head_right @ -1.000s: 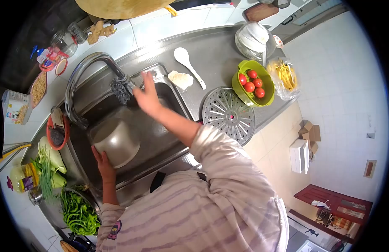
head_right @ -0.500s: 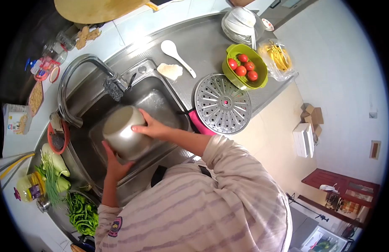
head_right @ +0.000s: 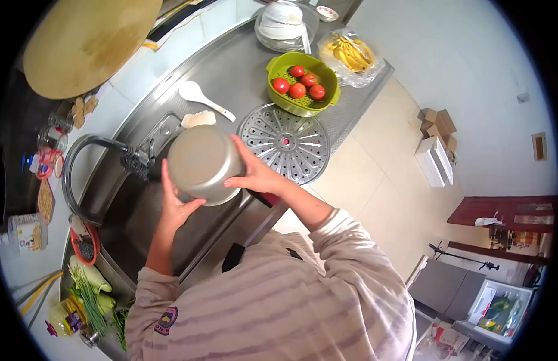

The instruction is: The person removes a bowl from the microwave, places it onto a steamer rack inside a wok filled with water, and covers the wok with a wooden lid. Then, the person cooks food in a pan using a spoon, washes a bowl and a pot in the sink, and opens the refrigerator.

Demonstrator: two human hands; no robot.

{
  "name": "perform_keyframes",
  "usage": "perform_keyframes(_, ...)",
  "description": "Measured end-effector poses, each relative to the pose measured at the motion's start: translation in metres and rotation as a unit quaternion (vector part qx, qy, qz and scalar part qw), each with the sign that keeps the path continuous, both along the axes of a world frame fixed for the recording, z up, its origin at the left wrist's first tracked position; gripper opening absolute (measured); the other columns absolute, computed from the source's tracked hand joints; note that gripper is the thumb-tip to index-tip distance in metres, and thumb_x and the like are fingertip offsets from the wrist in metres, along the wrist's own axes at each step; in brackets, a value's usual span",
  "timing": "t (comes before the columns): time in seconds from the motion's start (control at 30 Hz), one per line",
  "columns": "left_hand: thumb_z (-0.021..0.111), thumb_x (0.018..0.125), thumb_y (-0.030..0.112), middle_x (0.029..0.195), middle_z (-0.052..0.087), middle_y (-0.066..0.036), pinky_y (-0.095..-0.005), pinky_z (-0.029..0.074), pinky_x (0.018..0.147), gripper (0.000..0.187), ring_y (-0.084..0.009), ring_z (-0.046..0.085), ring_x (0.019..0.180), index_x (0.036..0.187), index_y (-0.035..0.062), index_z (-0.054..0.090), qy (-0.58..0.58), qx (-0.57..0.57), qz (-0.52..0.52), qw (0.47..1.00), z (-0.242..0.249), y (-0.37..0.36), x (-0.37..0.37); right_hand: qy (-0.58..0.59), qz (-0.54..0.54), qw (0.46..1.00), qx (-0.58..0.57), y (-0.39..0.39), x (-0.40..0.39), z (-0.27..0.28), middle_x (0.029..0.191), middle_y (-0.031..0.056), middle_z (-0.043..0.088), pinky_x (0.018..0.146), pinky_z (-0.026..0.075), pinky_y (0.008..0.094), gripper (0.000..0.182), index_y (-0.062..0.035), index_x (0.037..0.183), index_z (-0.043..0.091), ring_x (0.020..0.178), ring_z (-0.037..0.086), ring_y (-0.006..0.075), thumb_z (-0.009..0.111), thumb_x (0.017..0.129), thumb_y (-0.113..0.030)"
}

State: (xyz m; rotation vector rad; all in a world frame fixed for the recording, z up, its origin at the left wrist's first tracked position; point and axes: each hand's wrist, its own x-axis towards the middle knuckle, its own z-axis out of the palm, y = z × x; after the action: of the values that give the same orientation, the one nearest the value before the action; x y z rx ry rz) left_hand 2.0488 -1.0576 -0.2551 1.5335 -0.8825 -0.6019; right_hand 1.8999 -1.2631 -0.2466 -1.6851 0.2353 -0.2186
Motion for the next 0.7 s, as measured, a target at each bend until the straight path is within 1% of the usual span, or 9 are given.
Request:
perform_keyframes(0.03,0.085,0.056,0.018,0.143,0.021,-0.021,-0.0421,0.029,0.105,0.120,-0.0320,0.029,0.130,0.144,0.0053,0.003,-0.067,0.011,-0.024,0.997,-0.002,-0.017,-0.001,0.000,-0.015,1.000,-0.003,-0.013,-0.014,-0.001,0.146,0.0209,0.019,0.110,0.018,0.0374,0.110,-0.0014,0.143,0.005,0.136,0.019,0.0282,0.079,0.067,-0.034)
perform_keyframes(0.13,0.086,0.055,0.021,0.143,0.019,-0.022,-0.0431,0.028,0.106,0.120,-0.0356,0.028,0.130,0.144,0.0056,0.007,-0.136,0.032,-0.074,0.987,0.001,-0.071,-0.018,0.012,-0.051,0.998,-0.021,-0.049,-0.055,-0.001,0.148,0.0170,0.017,0.111,0.017,0.0398,0.112,-0.0029,0.144,0.002,0.137,0.016,0.0245,0.079,0.068,-0.031)
perform_keyframes(0.17,0.085,0.056,0.019,0.143,0.021,-0.021,-0.0428,0.027,0.106,0.120,-0.0336,0.027,0.131,0.144,0.0069,0.005,-0.179,0.042,-0.085,0.979,0.009,-0.086,-0.026,0.024,-0.062,0.998,-0.018,-0.060,-0.068,-0.004,0.148,0.0167,0.017,0.111,0.018,0.0409,0.114,-0.0033,0.144,0.000,0.137,0.016,0.0250,0.080,0.067,-0.029)
perform_keyframes(0.27,0.084,0.058,0.023,0.145,0.018,-0.022,-0.0433,0.024,0.108,0.119,-0.0369,0.023,0.133,0.144,0.0085,0.003,-0.159,0.049,-0.128,0.978,-0.004,-0.125,-0.045,0.057,-0.089,0.994,0.001,-0.085,-0.099,-0.007,0.148,0.0164,0.016,0.110,0.020,0.0440,0.116,-0.0042,0.144,0.000,0.137,0.017,0.0256,0.081,0.065,-0.029)
perform_keyframes(0.43,0.083,0.059,0.023,0.147,0.013,-0.022,-0.0427,0.023,0.109,0.120,-0.0362,0.017,0.136,0.144,0.0079,0.000,-0.154,0.036,-0.163,0.974,-0.036,-0.159,-0.065,0.122,-0.134,0.982,0.051,-0.108,-0.127,-0.020,0.149,0.0113,0.017,0.107,0.024,0.0486,0.119,-0.0110,0.145,0.000,0.137,0.017,0.0264,0.083,0.062,-0.031)
perform_keyframes(0.57,0.081,0.062,0.020,0.148,0.010,-0.021,-0.0421,0.024,0.109,0.118,-0.0361,0.015,0.137,0.144,0.0078,-0.003,-0.179,0.059,-0.171,0.967,-0.049,-0.163,-0.068,0.149,-0.122,0.981,0.029,-0.115,-0.130,-0.029,0.149,0.0094,0.017,0.108,0.023,0.0484,0.119,-0.0123,0.146,0.001,0.138,0.015,0.0259,0.083,0.062,-0.029)
perform_keyframes(0.6,0.080,0.063,0.019,0.148,0.010,-0.021,-0.0424,0.024,0.109,0.115,-0.0358,0.015,0.137,0.144,0.0095,-0.001,-0.167,0.050,-0.175,0.969,-0.051,-0.163,-0.067,0.154,-0.131,0.978,0.056,-0.113,-0.128,-0.023,0.149,0.0126,0.016,0.110,0.020,0.0451,0.119,-0.0095,0.145,0.002,0.138,0.015,0.0264,0.084,0.061,-0.027)
perform_keyframes(0.63,0.079,0.065,0.017,0.148,0.009,-0.020,-0.0426,0.024,0.109,0.112,-0.0356,0.015,0.137,0.145,0.0111,0.001,-0.154,0.043,-0.176,0.971,-0.054,-0.160,-0.066,0.157,-0.125,0.978,0.055,-0.117,-0.130,-0.021,0.149,0.0126,0.016,0.110,0.020,0.0451,0.119,-0.0095,0.145,0.002,0.138,0.015,0.0264,0.084,0.061,-0.027)
perform_keyframes(0.7,0.077,0.066,0.016,0.149,0.009,-0.020,-0.0424,0.024,0.109,0.108,-0.0354,0.015,0.137,0.145,0.0130,0.003,-0.137,0.056,-0.159,0.976,-0.050,-0.151,-0.063,0.188,-0.092,0.965,-0.159,-0.121,-0.127,-0.011,0.148,0.0169,0.015,0.111,0.018,0.0410,0.117,-0.0056,0.145,0.004,0.138,0.015,0.0275,0.084,0.062,-0.025)
